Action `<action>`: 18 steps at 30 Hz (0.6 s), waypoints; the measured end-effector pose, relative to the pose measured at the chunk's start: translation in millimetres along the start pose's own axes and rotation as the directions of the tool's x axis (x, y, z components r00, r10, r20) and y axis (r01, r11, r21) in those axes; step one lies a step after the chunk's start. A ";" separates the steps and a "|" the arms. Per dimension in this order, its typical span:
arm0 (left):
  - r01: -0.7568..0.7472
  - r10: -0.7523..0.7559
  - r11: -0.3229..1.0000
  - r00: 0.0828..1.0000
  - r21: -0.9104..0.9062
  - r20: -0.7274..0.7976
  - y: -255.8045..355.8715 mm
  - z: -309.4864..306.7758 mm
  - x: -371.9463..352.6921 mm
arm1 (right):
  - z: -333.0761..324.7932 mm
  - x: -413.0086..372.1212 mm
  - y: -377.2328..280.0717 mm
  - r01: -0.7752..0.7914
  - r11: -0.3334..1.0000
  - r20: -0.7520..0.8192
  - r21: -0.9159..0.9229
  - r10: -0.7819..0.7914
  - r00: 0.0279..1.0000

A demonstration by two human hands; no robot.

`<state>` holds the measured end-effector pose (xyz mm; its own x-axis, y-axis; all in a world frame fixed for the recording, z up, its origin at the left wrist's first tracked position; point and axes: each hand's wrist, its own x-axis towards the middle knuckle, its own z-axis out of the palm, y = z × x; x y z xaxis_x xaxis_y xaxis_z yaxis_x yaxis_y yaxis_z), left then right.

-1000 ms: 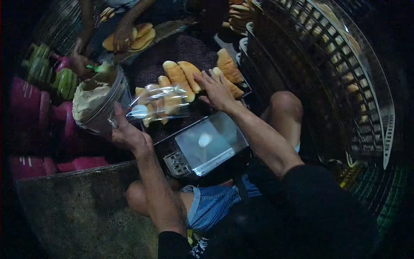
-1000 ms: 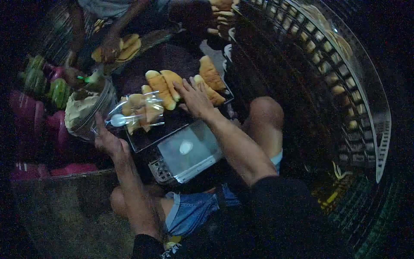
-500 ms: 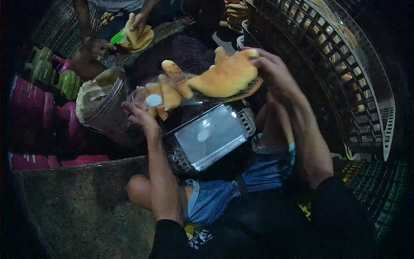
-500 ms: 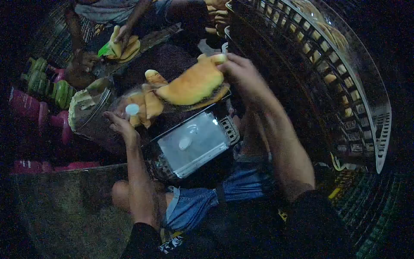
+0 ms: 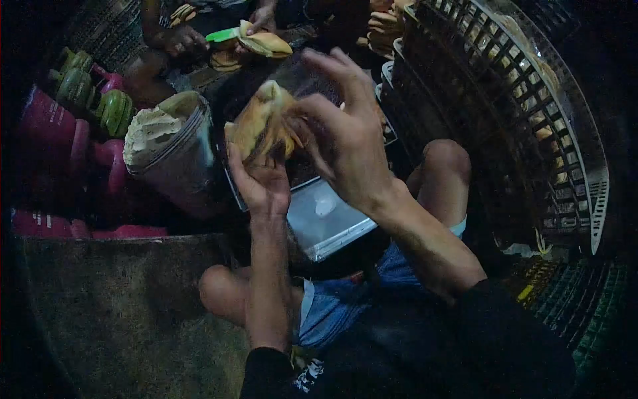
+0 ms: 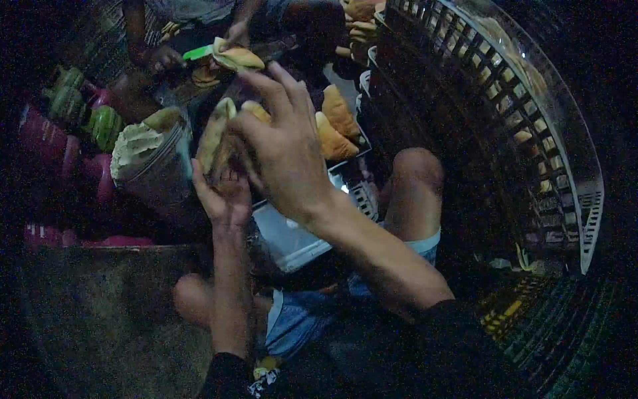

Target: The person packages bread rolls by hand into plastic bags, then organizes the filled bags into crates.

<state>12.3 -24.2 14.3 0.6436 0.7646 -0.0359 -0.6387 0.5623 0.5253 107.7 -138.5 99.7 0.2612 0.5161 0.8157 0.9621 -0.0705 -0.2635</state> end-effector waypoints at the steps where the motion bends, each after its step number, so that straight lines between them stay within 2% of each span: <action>1: 0.006 -0.006 1.000 0.999 -0.004 0.033 1.1 -3.4 0.5 | 3.4 6.8 -7.8 0.044 0.993 0.000 -0.109 -0.045 0.999; 2: 0.005 -0.005 0.998 1.000 0.058 -0.004 1.1 -8.6 -1.0 | 5.1 14.8 -19.6 0.076 0.971 0.003 -0.228 -0.077 0.997; 3: 0.008 -0.005 0.993 1.000 0.115 -0.022 -3.7 -9.4 0.2 | 2.7 20.8 -25.4 0.133 0.951 0.107 -0.279 -0.107 0.988; 4: 0.021 -0.015 0.986 0.999 0.168 -0.035 -11.7 -8.4 -2.7 | -3.1 21.2 -25.8 0.203 0.938 0.335 -0.281 -0.103 0.937; 6: 0.098 -0.159 0.914 0.979 0.394 0.127 -22.3 21.6 -21.6 | -42.7 39.8 -19.5 0.187 0.952 0.697 -0.242 0.036 0.716; 8: 0.080 -0.297 0.801 0.914 0.593 0.277 -15.5 49.8 -47.9 | -119.7 69.7 -1.3 0.140 0.962 0.680 -0.236 0.060 0.730; 9: 0.022 -0.429 0.577 0.859 0.817 0.280 -23.7 37.1 -46.9 | -159.5 79.7 12.9 0.121 0.961 0.650 -0.250 0.074 0.756; 10: -0.112 -0.553 0.312 0.786 0.943 0.277 -31.3 24.3 -46.4 | -199.9 82.2 35.2 0.102 0.953 0.632 -0.287 0.108 0.767; 11: -0.316 -0.685 -0.181 0.720 0.931 0.111 -51.8 9.5 -39.6 | -239.5 80.3 64.9 0.061 0.935 0.625 -0.350 0.185 0.758; 12: -0.398 -0.783 -0.465 0.602 0.791 -0.156 -71.3 -4.2 -39.6 | -279.1 73.7 96.7 0.016 0.906 0.614 -0.423 0.273 0.741; 14: -0.407 -0.643 -0.622 0.753 0.669 -0.139 -104.0 -37.2 -48.4 | -348.6 52.9 165.1 -0.090 0.828 0.578 -0.554 0.460 0.674; 17: -0.443 -0.676 -0.557 0.733 0.702 -0.074 -121.2 -65.4 -34.2 | -431.0 -2.5 265.9 -0.297 0.702 0.508 -0.648 0.688 0.518; 18: -0.432 -0.715 -0.506 0.694 0.747 -0.083 -126.2 -86.3 -25.2 | -441.7 -18.8 284.2 -0.383 0.678 0.507 -0.628 0.729 0.460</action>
<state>40.4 -87.2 -124.5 0.8682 0.1549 -0.4714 0.3603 -0.8500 0.3843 410.8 -545.3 236.9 0.7818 0.6186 -0.0781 0.6014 -0.7812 -0.1673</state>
